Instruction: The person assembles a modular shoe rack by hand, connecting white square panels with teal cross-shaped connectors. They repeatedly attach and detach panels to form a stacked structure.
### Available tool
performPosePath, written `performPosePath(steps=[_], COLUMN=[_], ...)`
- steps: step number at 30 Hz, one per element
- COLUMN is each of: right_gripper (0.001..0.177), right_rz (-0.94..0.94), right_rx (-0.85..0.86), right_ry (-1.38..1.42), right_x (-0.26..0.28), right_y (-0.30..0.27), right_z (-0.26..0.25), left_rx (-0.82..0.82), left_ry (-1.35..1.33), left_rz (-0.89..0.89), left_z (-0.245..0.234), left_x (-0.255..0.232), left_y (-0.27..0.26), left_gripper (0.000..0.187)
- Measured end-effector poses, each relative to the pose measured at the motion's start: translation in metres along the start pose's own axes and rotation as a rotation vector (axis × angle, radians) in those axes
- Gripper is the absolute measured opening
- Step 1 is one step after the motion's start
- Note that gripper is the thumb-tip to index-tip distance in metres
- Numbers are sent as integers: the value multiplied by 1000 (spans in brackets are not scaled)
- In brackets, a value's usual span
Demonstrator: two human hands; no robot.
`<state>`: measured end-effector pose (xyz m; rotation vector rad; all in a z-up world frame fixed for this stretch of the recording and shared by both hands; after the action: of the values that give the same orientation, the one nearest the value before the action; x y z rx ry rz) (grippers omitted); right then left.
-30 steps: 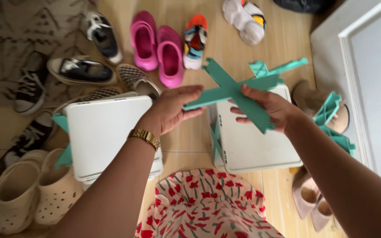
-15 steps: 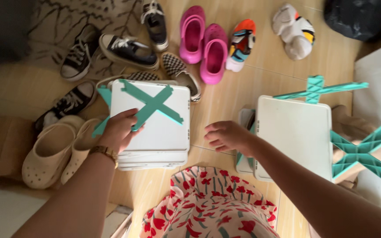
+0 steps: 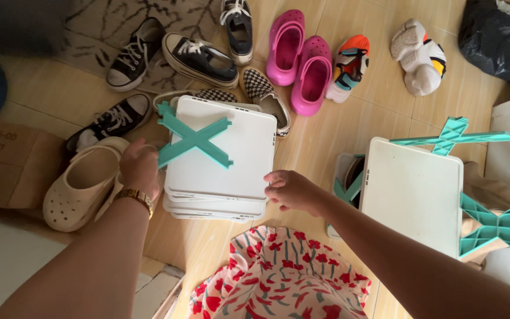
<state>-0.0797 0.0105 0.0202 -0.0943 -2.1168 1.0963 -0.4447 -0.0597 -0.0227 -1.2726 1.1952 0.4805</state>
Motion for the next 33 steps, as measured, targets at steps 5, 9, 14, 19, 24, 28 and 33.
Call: performPosePath(steps=[5,9,14,19,24,28,33], right_gripper=[60,56,44,38,35,37,27], right_rz=[-49,-98,41,182,323,290,419], right_rx=[-11,-55,-180,-270,-546,-725,-1023], right_ry=[59,36,44,289,316,507,126], right_x=[9,0,-65,-182,-306,-380,-369], right_y=[5,0,-12,-51,-98,-130,-192], right_z=[-4,-26,-79,-145,-219,-266,-311], left_rx=[-47,55,235,487,700,886,1108], left_ry=[88,243,522,601,720,638,838], left_rz=[292,259,576,815,965,1261,1455], left_z=[0,42,122,195,261,304,326], left_x=[-39,-30,-41,-62,-73,-76,-40], left_y=[-20,-37,-101,-193,-280,-360,-448], left_gripper=[57,56,45,40,37,37,39])
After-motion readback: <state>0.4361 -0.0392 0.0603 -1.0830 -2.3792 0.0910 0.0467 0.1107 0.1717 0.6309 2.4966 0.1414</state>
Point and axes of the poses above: each hand's wrist, its own y-axis towards the middle knuckle, its own z-axis out of the palm, x = y × z, the point moved 10 cm from there along y, towards the middle knuckle, and after that the axes turned 13 degrees about -x, right-handed, at the moved point
